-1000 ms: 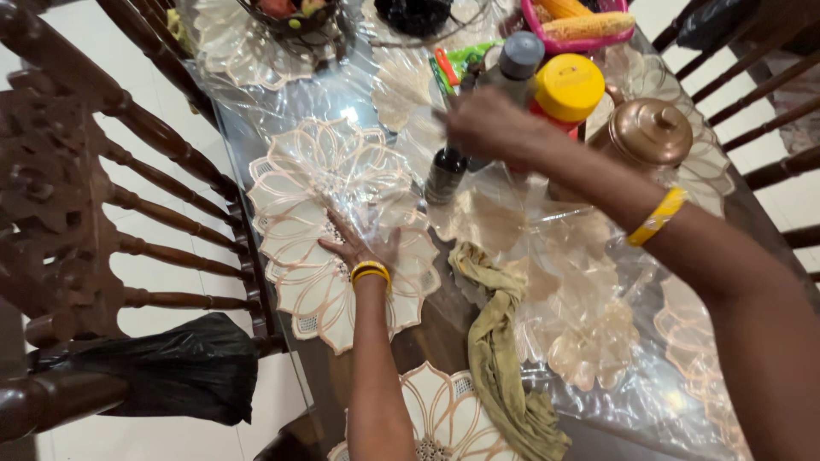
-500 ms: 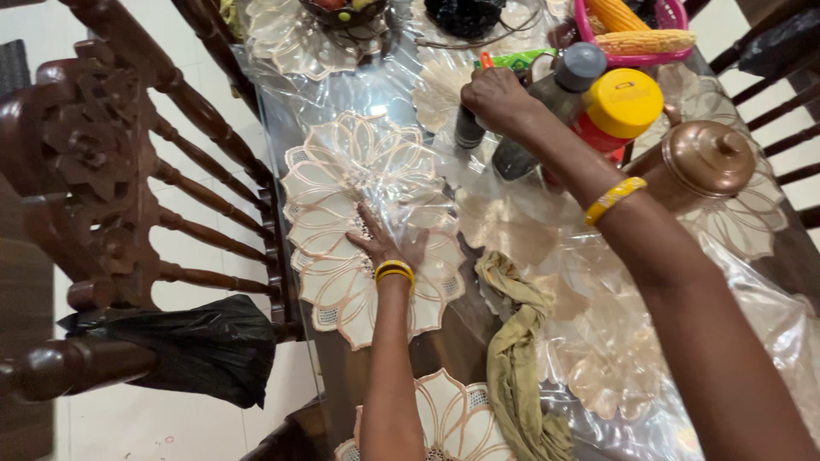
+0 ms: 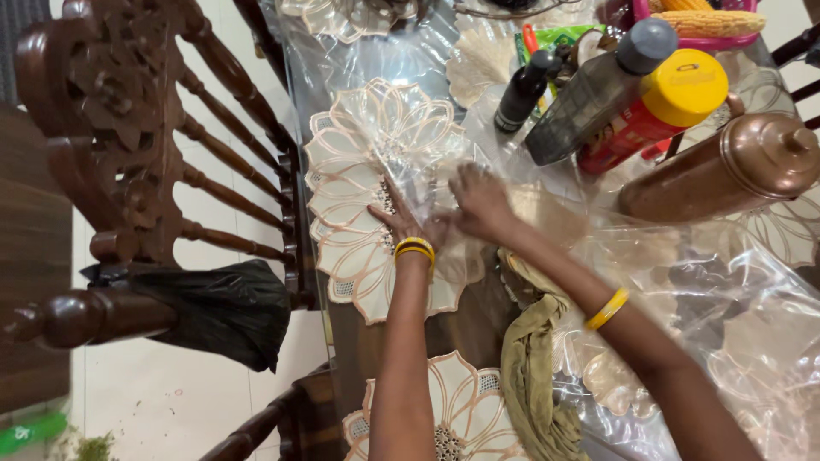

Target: The person wipes a dining table covered with a transparent plastic sheet using a cloth. They move a fruit basket and a thermos to clean underneath them, then return the items to their original positions. The person continues wiping the table surface and the decorative placemats.

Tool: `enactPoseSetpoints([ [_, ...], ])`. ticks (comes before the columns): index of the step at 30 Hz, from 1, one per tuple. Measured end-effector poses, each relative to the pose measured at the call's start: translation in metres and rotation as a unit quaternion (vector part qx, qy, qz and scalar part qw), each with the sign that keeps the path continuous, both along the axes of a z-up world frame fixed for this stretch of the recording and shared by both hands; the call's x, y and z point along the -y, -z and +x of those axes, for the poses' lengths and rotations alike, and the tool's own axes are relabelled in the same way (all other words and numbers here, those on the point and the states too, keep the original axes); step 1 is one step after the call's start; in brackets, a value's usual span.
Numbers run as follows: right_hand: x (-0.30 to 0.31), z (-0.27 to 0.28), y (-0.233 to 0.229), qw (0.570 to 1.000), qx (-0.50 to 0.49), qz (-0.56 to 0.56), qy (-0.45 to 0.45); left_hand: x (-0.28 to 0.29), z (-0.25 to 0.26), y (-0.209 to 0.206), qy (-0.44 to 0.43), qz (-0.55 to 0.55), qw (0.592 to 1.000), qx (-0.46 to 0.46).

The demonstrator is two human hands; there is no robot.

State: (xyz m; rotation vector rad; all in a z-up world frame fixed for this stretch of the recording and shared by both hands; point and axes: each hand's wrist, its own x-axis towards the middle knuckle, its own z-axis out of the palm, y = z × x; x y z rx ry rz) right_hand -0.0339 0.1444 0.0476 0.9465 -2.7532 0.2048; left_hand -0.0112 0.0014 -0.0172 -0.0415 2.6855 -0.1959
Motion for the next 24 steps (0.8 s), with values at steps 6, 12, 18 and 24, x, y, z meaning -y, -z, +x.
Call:
enactPoseSetpoints([
  [6,0.023,0.004,0.049,0.989,-0.143,-0.038,0.016,0.001,-0.003,0.008,-0.004,0.002,0.999,-0.043],
  [12,-0.017,-0.084,-0.003,0.992,-0.008,-0.001,0.125,0.002,0.015,-0.037,-0.041,0.132,0.988,-0.066],
  [18,-0.037,-0.098,-0.025,0.993,-0.013,-0.036,0.115,0.002,0.015,-0.044,-0.036,0.125,0.991,-0.013],
  [24,-0.060,-0.089,-0.070,0.977,0.055,-0.130,0.162,-0.008,0.019,-0.042,-0.094,0.154,0.979,-0.095],
])
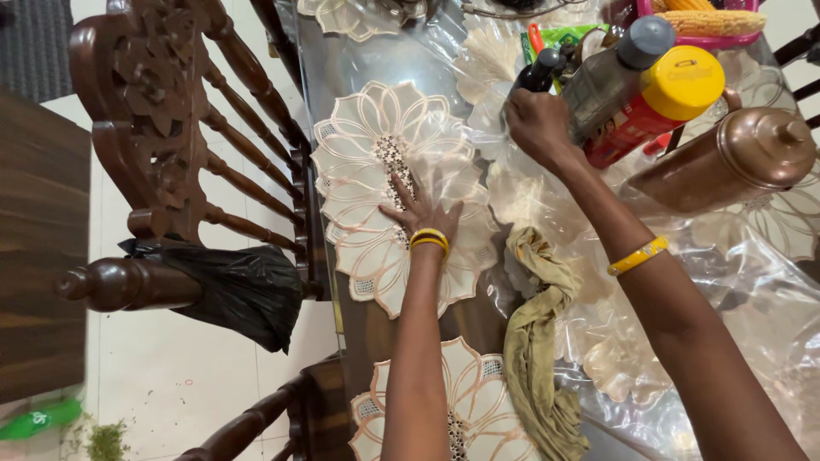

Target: The person wipes a dining table covered with a transparent plastic sheet using a cloth. They move a fruit basket and a thermos to clean underneath them, then return the items to their original positions. The person continues wiping the table surface and the decorative placemats.

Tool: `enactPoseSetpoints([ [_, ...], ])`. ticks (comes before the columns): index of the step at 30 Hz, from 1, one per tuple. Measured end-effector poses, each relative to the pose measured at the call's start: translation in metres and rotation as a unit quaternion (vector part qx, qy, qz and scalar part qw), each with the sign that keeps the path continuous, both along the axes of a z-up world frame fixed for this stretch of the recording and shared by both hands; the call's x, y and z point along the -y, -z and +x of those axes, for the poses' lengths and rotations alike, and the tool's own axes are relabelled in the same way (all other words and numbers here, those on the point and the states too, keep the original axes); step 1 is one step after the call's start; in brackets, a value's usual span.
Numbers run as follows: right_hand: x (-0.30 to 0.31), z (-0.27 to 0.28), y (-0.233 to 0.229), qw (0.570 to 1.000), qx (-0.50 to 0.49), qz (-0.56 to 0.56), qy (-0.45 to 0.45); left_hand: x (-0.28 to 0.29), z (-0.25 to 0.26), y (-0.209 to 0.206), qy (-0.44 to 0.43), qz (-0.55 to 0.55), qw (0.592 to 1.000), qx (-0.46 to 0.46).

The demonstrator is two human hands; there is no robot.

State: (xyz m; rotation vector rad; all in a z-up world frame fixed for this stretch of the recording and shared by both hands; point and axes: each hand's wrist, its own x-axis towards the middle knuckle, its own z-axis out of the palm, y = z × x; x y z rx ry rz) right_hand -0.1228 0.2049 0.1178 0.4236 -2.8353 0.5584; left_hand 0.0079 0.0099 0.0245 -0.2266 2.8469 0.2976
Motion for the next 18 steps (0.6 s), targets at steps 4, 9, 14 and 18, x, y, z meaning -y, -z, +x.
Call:
enactPoseSetpoints([
  [4,-0.016,0.011,0.002,0.995,-0.082,-0.038,-0.037,-0.001,-0.005,0.000,-0.006,-0.020,0.999,0.028],
  [9,-0.020,0.024,0.000,0.990,-0.013,-0.140,-0.030,0.000,-0.008,-0.002,0.003,-0.007,0.999,0.049],
  [14,-0.010,0.025,0.002,0.990,-0.007,-0.141,-0.032,0.004,-0.014,0.006,0.020,-0.019,1.000,0.011],
  [18,-0.008,0.023,0.010,0.991,-0.028,-0.128,-0.038,0.005,-0.021,0.015,0.011,-0.030,0.999,-0.012],
])
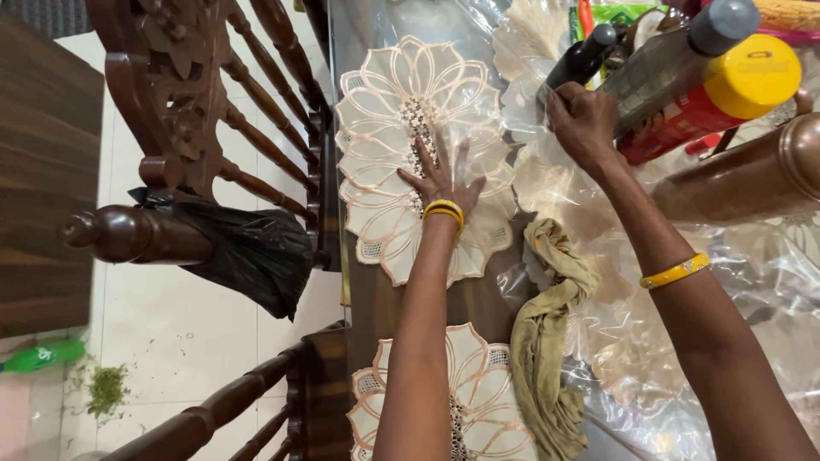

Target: The person wipes a dining table covered with a transparent plastic sheet using a cloth. They move a fruit basket and a thermos to clean underneath them, then return the items to their original positions. The person continues wiping the table surface and the decorative placemats.

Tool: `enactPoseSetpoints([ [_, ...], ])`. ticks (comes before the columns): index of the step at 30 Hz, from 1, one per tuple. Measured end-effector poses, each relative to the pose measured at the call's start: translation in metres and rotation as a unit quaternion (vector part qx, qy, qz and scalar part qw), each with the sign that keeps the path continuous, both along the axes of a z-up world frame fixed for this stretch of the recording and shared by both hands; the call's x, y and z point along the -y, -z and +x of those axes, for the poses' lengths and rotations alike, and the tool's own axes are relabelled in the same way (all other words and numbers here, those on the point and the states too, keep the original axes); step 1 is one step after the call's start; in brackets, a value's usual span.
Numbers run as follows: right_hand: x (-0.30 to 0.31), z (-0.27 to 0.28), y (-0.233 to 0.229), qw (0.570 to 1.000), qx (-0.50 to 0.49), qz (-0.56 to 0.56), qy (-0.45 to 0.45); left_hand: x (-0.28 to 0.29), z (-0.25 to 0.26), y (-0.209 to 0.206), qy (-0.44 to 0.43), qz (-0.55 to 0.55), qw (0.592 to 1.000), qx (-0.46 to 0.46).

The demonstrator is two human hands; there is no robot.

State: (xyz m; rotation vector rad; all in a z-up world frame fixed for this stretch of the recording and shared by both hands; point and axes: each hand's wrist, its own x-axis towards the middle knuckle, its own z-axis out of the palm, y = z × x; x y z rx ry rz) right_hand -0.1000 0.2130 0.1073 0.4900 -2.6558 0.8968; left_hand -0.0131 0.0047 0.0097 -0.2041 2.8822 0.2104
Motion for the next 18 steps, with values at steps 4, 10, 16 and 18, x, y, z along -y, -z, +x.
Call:
enactPoseSetpoints([
  [4,0.000,-0.003,0.005,0.999,0.019,-0.028,-0.002,0.006,-0.010,0.005,0.008,0.001,1.000,-0.006],
  [10,-0.002,0.002,-0.002,0.995,0.042,-0.087,-0.030,0.008,-0.014,0.008,0.008,0.014,0.999,-0.032],
  [16,0.008,0.009,-0.008,0.992,0.061,-0.103,-0.045,0.009,-0.015,0.002,0.008,0.007,1.000,0.016],
  [18,0.004,0.009,-0.011,0.991,0.076,-0.106,-0.034,0.010,-0.023,0.002,0.014,0.010,0.999,0.045],
])
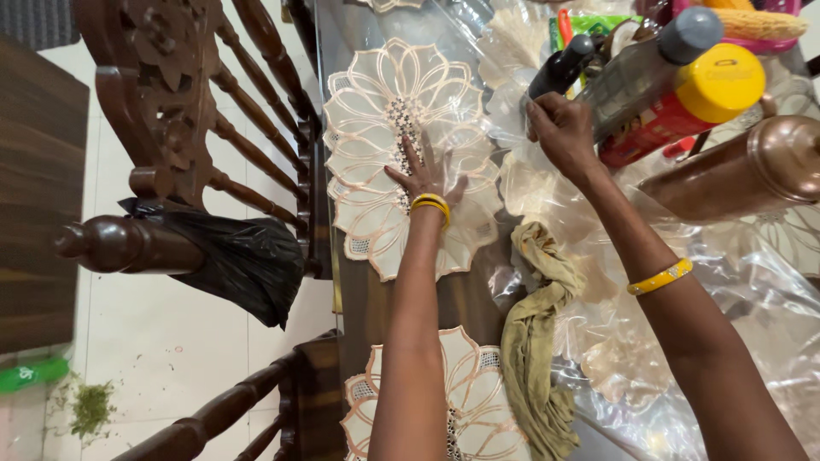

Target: The person wipes a dining table covered with a transparent plastic sheet using a cloth. They move a fruit basket and a thermos to clean underneath them, then return the items to their original positions. The person continues wiping the table surface and the decorative placemats.

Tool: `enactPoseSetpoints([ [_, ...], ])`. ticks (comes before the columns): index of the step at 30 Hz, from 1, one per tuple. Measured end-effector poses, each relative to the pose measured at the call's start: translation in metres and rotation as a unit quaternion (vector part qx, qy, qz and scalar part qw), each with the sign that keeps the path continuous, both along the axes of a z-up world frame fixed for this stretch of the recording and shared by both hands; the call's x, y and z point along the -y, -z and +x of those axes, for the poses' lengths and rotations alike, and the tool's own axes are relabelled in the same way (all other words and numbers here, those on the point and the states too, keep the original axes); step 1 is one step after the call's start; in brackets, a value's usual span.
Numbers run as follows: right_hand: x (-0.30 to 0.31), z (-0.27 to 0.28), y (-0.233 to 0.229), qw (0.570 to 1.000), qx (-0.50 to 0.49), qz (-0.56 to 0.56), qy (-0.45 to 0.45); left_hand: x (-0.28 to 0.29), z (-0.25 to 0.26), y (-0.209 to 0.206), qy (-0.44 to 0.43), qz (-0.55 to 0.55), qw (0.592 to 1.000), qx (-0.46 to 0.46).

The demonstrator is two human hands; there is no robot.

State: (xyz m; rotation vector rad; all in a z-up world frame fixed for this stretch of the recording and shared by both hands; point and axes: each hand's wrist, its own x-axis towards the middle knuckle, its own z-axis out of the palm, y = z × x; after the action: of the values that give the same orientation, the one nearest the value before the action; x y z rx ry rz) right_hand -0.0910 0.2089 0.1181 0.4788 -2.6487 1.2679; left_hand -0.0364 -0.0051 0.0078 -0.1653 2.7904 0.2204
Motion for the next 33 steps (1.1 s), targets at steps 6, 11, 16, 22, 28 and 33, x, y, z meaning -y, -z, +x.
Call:
enactPoseSetpoints([
  [6,-0.020,-0.003,-0.001,0.997,0.075,-0.036,0.005,0.027,0.023,0.009,0.022,0.080,0.996,-0.029],
  [11,-0.019,0.007,0.011,0.998,0.056,-0.020,0.001,0.021,0.177,0.020,-0.044,0.050,0.993,-0.093],
  [16,0.005,0.010,0.017,0.999,0.010,0.037,0.030,0.020,0.208,0.015,-0.033,0.055,0.995,-0.078],
  [22,0.019,0.004,0.019,0.997,-0.033,0.062,0.045,0.020,0.205,0.008,-0.041,0.057,0.996,-0.059],
  [28,0.024,0.013,0.024,0.997,-0.041,0.056,0.035,0.020,0.204,0.009,-0.039,0.056,0.996,-0.053],
  [33,0.041,0.025,0.010,0.976,-0.052,0.213,0.015,0.022,0.201,0.016,-0.035,0.047,0.996,-0.060],
])
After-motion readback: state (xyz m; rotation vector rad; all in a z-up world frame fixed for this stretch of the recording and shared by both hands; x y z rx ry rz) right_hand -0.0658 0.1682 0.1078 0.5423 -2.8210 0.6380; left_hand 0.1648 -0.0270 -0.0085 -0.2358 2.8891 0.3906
